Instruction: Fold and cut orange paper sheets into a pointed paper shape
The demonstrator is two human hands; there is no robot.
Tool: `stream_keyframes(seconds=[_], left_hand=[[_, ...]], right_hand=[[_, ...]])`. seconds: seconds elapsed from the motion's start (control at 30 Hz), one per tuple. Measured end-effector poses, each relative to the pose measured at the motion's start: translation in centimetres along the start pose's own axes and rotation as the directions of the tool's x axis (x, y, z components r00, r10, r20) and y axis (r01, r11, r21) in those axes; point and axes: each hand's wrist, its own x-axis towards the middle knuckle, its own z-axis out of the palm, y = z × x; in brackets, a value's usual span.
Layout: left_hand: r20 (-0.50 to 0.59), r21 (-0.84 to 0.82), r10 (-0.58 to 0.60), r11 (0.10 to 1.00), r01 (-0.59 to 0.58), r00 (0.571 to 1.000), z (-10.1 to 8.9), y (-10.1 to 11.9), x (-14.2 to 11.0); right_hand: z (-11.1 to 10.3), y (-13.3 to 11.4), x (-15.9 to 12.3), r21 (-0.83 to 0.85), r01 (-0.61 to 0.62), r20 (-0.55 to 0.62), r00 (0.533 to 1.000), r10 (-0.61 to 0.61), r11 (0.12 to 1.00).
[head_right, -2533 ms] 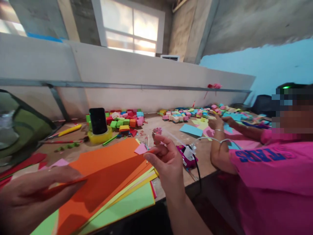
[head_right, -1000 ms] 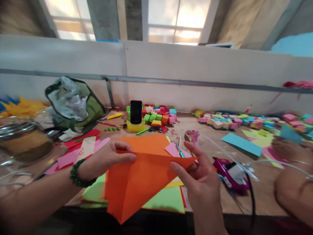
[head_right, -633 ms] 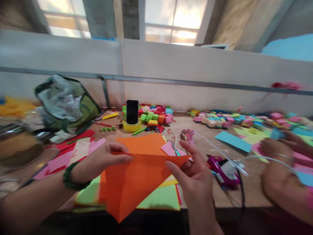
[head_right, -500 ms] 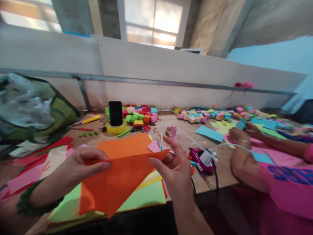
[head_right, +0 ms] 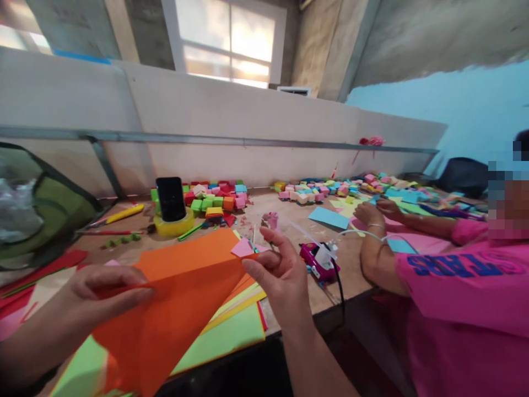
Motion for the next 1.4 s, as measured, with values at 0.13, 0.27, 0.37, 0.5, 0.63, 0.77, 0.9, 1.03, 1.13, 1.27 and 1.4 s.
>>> stream_keyframes(seconds=[0.13,0.27,0.37,0.5,0.63,0.77,0.9,1.03,1.13,1.27,1.4], left_hand=[[0.032,-0.014,-0.067,0.998,0.067,0.997,-0.1,-0.3,0.2],[0.080,-0.033,-0.126,0.991,0.129,0.989,-0.4,-1.2,0.7],[0.091,-0.083,-0.180,0.979,0.187,0.979,-0.8,-1.8,1.3],[0.132,-0.130,-0.216,0.964,0.233,0.967,-1.8,-2.2,2.4],[0.204,-0.192,-0.273,0.930,0.312,0.940,-3.2,-2.9,3.8],[0.243,-0.176,-0.310,0.918,0.356,0.919,-4.3,-4.9,5.0],[0.189,0.014,-0.294,0.955,0.297,0.937,-4.3,-7.4,6.1],[0.133,0.164,-0.244,0.961,0.221,0.961,-3.5,-9.0,6.8],[0.132,0.206,-0.238,0.956,0.208,0.962,-3.0,-9.6,7.1],[0.130,0.247,-0.224,0.951,0.187,0.966,-2.6,-10.4,7.3],[0.135,0.291,-0.199,0.945,0.153,0.971,-2.4,-11.1,7.3]], right_hand=[[-0.5,0.2,0.2,0.016,0.019,0.060,0.998,-0.020,1.000],[-0.5,0.7,0.7,-0.010,0.012,0.113,0.994,-0.011,1.000],[-0.3,1.2,1.6,-0.048,0.002,0.116,0.993,0.004,0.999],[0.0,2.3,3.9,-0.116,-0.053,0.217,0.973,0.077,0.992],[0.9,2.9,6.7,-0.252,-0.265,0.346,0.874,0.342,0.931],[2.5,4.1,8.4,-0.363,-0.309,0.371,0.817,0.441,0.879],[3.7,7.0,8.7,-0.508,-0.271,0.359,0.796,0.487,0.817],[4.0,9.9,8.6,-0.668,-0.143,0.352,0.804,0.479,0.730],[3.9,10.7,8.6,-0.759,0.005,0.380,0.815,0.437,0.651],[4.0,10.4,8.7,-0.827,0.171,0.428,0.809,0.402,0.536],[4.4,10.1,8.8,-0.864,0.267,0.451,0.788,0.420,0.427]])
